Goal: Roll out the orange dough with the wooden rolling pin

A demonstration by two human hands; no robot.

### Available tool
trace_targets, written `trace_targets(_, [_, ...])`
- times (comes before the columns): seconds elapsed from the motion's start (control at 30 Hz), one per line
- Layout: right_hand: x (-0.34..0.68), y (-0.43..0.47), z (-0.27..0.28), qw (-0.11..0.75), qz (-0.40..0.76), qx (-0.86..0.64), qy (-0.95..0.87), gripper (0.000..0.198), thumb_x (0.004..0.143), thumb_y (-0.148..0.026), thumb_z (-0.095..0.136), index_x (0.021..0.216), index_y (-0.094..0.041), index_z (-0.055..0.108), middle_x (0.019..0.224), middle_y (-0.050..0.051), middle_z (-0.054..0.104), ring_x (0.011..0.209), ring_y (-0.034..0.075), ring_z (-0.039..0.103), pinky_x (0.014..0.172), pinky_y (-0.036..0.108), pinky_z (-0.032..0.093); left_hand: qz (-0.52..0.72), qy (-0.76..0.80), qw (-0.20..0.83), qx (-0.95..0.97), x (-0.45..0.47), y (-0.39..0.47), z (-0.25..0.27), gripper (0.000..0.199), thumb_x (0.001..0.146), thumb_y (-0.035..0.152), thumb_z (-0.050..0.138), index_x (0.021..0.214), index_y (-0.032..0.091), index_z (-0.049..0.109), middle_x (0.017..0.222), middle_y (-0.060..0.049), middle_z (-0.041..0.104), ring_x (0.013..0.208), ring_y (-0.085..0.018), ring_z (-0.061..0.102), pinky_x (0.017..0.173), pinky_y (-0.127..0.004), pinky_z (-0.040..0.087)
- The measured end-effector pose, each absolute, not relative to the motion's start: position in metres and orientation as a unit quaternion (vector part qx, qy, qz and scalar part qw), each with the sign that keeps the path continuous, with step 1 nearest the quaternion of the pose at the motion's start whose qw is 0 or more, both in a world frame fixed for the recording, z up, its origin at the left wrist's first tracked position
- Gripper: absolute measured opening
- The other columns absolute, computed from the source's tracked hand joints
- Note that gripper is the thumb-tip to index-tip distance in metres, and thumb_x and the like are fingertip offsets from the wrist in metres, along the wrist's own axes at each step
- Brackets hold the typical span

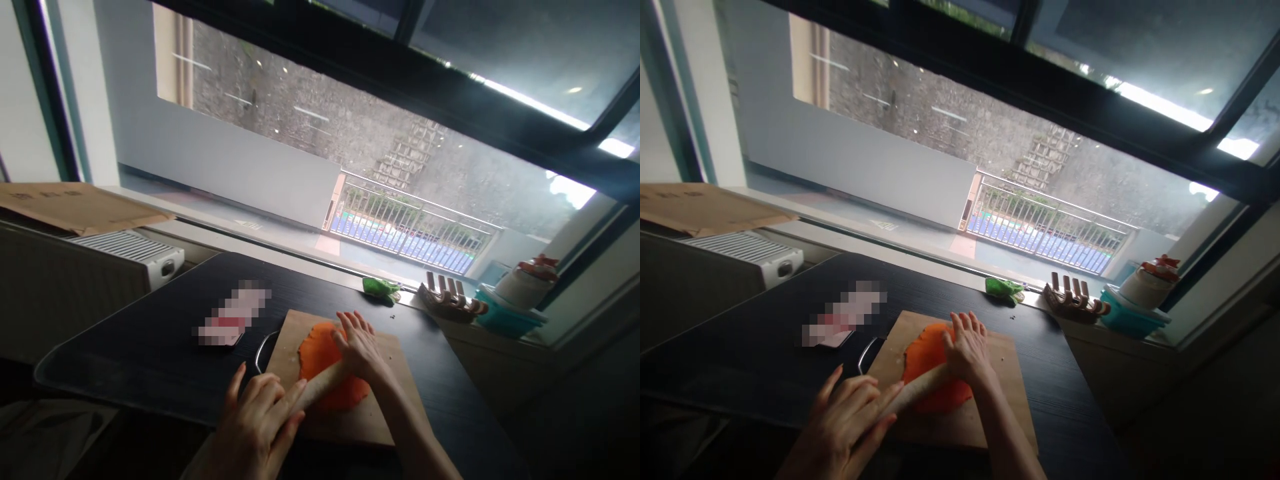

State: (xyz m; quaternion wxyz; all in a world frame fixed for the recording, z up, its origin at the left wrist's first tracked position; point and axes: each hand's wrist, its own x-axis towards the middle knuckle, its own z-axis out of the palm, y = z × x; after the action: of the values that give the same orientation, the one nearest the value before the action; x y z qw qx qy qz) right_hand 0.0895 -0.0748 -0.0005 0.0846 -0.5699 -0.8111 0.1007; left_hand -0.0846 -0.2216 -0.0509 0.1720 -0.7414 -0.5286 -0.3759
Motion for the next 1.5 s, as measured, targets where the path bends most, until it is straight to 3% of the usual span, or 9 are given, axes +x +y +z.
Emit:
trace_targets(0.13, [0.049,-0.044,0.008,0.049,0.114,-0.566,-0.815,0.063,0.090,-0.052,0.030,0.143,-0.017,0.032,0.147,0.008,0.034,0.139,0.024,0.018,0.111,0.042,0.018,-0.379,-0.554,0.175,-0.720,-0.098,-0.211,-0.056,0.037,0.086,0.026,0.055,0.123,0.030,0.054,0.088,0.003,0.065,0.089,-0.017,0.059,0.103,-0.046,0.027])
trace_targets(0.27, [0.062,-0.055,0.005,0.069,0.107,-0.567,-0.814,0.061,0.091,-0.054,0.030,0.142,-0.021,0.034,0.148,0.004,0.033,0.139,0.022,0.017,0.111,0.041,0.019,-0.372,-0.546,0.166,-0.732,-0.091,-0.218,-0.050,0.039,0.086,0.023,0.053,0.125,0.030,0.053,0.089,0.002,0.063,0.088,-0.017,0.058,0.104,-0.046,0.028])
trace_targets(0.43, [0.130,-0.114,-0.014,0.123,0.051,-0.563,-0.816,0.052,0.095,-0.040,0.020,0.139,-0.021,0.040,0.150,-0.001,0.028,0.141,0.016,0.007,0.115,0.035,0.012,-0.347,-0.525,0.126,-0.767,-0.064,-0.239,-0.034,0.043,0.083,0.015,0.052,0.122,0.031,0.054,0.085,0.003,0.061,0.085,-0.016,0.059,0.106,-0.045,0.029])
trace_targets(0.57, [0.151,-0.128,-0.018,0.091,0.030,-0.563,-0.821,0.054,0.096,-0.038,0.016,0.143,-0.016,0.032,0.152,0.001,0.024,0.142,0.016,0.005,0.115,0.038,0.011,-0.359,-0.516,0.131,-0.767,-0.058,-0.241,-0.033,0.039,0.081,0.016,0.053,0.117,0.031,0.057,0.083,0.002,0.062,0.085,-0.016,0.059,0.105,-0.045,0.031])
trace_targets(0.77, [0.078,-0.069,0.002,0.039,0.062,-0.551,-0.831,0.055,0.093,-0.043,0.030,0.140,-0.018,0.039,0.150,0.006,0.030,0.141,0.023,0.007,0.114,0.041,0.011,-0.372,-0.534,0.176,-0.739,-0.082,-0.220,-0.044,0.030,0.086,0.023,0.055,0.116,0.026,0.058,0.082,0.003,0.063,0.087,-0.017,0.059,0.103,-0.046,0.029])
trace_targets(0.9, [0.040,-0.046,0.010,0.038,0.090,-0.547,-0.832,0.060,0.090,-0.050,0.036,0.140,-0.016,0.039,0.145,0.009,0.037,0.140,0.025,0.014,0.111,0.042,0.019,-0.373,-0.554,0.177,-0.723,-0.091,-0.212,-0.043,0.030,0.088,0.023,0.051,0.117,0.027,0.058,0.083,0.003,0.063,0.086,-0.017,0.059,0.101,-0.046,0.031])
trace_targets(1.07, [0.072,-0.067,0.004,0.065,0.103,-0.556,-0.822,0.057,0.091,-0.051,0.033,0.140,-0.022,0.038,0.148,0.003,0.033,0.141,0.022,0.011,0.112,0.040,0.017,-0.369,-0.533,0.158,-0.745,-0.077,-0.223,-0.037,0.040,0.085,0.018,0.051,0.124,0.029,0.053,0.087,0.003,0.062,0.087,-0.016,0.059,0.103,-0.044,0.032])
trace_targets(1.23, [0.133,-0.110,-0.010,0.094,0.066,-0.556,-0.823,0.050,0.095,-0.041,0.021,0.138,-0.023,0.042,0.147,-0.001,0.034,0.141,0.018,0.009,0.113,0.036,0.015,-0.337,-0.521,0.124,-0.774,-0.057,-0.239,-0.032,0.052,0.079,0.009,0.052,0.125,0.034,0.052,0.085,0.003,0.061,0.086,-0.016,0.060,0.103,-0.043,0.035])
trace_targets(1.5, [0.085,-0.072,0.000,0.066,0.069,-0.539,-0.837,0.051,0.094,-0.041,0.027,0.138,-0.022,0.041,0.147,0.003,0.034,0.141,0.022,0.009,0.113,0.039,0.010,-0.363,-0.528,0.175,-0.747,-0.073,-0.217,-0.040,0.037,0.082,0.019,0.054,0.118,0.026,0.056,0.087,0.002,0.064,0.087,-0.018,0.059,0.102,-0.045,0.031])
